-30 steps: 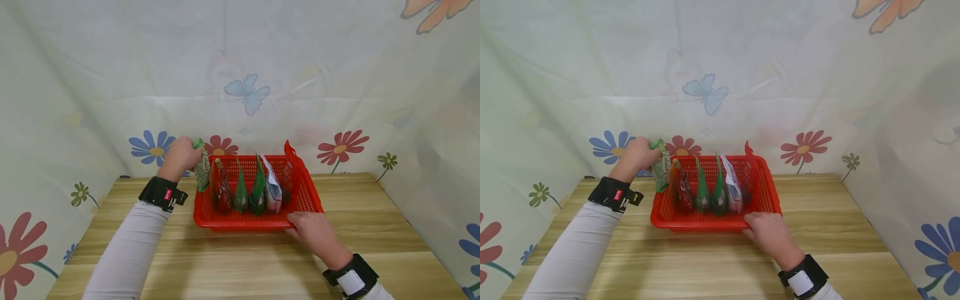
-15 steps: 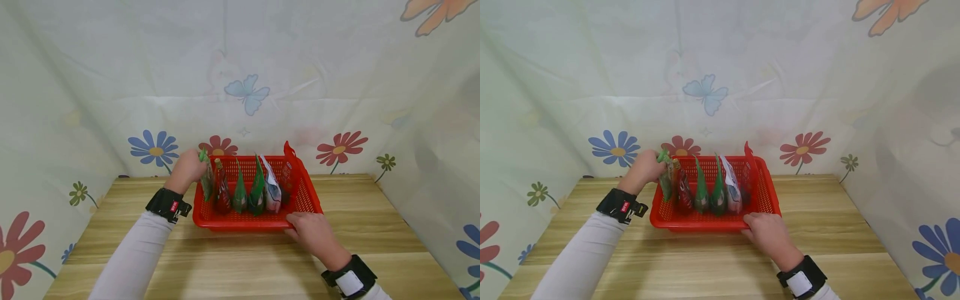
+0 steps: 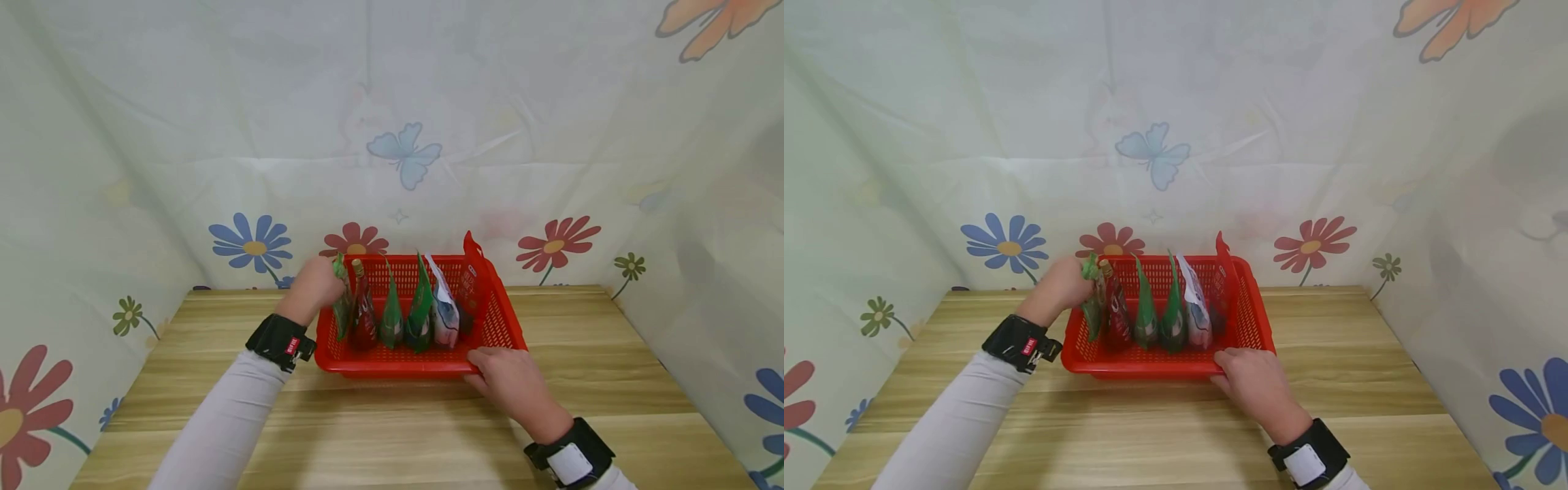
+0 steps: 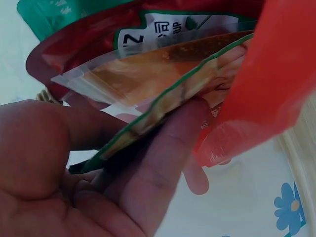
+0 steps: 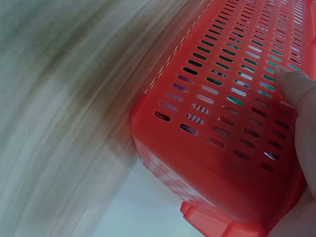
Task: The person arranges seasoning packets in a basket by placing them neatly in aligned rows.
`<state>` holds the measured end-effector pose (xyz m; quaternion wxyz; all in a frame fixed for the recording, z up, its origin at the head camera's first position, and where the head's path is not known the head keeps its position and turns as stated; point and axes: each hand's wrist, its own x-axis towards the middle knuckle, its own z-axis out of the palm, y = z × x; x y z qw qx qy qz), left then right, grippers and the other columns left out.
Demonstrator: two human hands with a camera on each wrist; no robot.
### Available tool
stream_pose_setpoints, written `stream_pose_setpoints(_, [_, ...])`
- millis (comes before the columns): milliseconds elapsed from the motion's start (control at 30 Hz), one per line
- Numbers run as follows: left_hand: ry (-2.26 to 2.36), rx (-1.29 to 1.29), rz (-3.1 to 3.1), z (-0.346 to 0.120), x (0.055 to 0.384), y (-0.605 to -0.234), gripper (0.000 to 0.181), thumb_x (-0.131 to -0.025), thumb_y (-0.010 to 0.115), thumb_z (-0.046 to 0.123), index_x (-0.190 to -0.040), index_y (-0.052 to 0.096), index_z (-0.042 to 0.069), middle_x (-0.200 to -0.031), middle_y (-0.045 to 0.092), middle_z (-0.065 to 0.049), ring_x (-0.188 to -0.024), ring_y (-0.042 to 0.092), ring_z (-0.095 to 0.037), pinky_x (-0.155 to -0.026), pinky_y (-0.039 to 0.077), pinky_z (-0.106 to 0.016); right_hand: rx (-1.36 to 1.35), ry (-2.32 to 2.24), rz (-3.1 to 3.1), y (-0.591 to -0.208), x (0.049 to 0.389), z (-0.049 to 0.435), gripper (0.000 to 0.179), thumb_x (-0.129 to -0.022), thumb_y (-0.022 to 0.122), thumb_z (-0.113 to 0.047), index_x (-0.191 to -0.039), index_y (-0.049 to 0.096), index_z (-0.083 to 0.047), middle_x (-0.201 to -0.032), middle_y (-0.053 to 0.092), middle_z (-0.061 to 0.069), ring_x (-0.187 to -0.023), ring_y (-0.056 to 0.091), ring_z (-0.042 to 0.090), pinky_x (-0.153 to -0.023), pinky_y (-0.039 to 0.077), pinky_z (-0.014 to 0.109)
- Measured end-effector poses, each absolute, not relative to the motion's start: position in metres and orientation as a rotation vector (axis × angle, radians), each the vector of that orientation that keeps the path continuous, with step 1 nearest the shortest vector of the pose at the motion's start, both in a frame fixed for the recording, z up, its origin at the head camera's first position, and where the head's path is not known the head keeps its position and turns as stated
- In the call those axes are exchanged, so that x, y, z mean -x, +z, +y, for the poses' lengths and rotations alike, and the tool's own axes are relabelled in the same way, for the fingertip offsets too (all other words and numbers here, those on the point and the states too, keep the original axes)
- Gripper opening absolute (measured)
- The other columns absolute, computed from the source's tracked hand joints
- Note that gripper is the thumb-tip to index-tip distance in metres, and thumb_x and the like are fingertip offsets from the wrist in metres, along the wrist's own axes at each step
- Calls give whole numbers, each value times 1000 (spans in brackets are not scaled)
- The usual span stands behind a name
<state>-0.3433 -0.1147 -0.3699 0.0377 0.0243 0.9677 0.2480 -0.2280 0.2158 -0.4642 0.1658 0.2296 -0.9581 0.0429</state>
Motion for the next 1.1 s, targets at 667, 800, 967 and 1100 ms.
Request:
stream_pose_setpoints(667, [777, -95, 2928, -92, 334, -382, 56, -88, 76, 0, -139, 62, 17, -116, 69, -9, -99, 64, -25, -95, 59, -44, -661, 106, -2689, -465, 228, 215, 26, -77, 90, -38, -82, 70, -21, -74, 71, -6, -62, 58, 8, -65, 57, 29])
stream_pose_setpoints(800, [751, -82, 2919, -92, 332, -380, 50, -89, 74, 0, -136, 63, 12, -118, 68, -10, -100, 64, -25, -95, 59, -44, -653, 109, -2695, -465, 228, 215, 26, -77, 90, -38, -82, 70, -22, -74, 71, -6, -62, 58, 8, -66, 57, 29])
stream_pose_setpoints(967, [663, -37, 2902, -95, 330, -380, 20, -93, 69, 5, -113, 71, 2, -92, 70, -11, -81, 67, -23, -74, 61, -34, -647, 120, -2692, -466, 228, 215, 26, -76, 90, -38, -82, 71, -22, -75, 72, -6, -63, 60, 8, -68, 60, 31])
stream_pose_setpoints(1100, [632, -66, 2904, -99, 328, -382, 11, -95, 65, 7, -97, 70, -2, -76, 65, -11, -69, 66, -22, -60, 55, -27, -658, 129, -2692, -466, 228, 215, 26, -76, 91, -37, -81, 70, -22, -74, 71, -7, -63, 59, 8, -66, 58, 30])
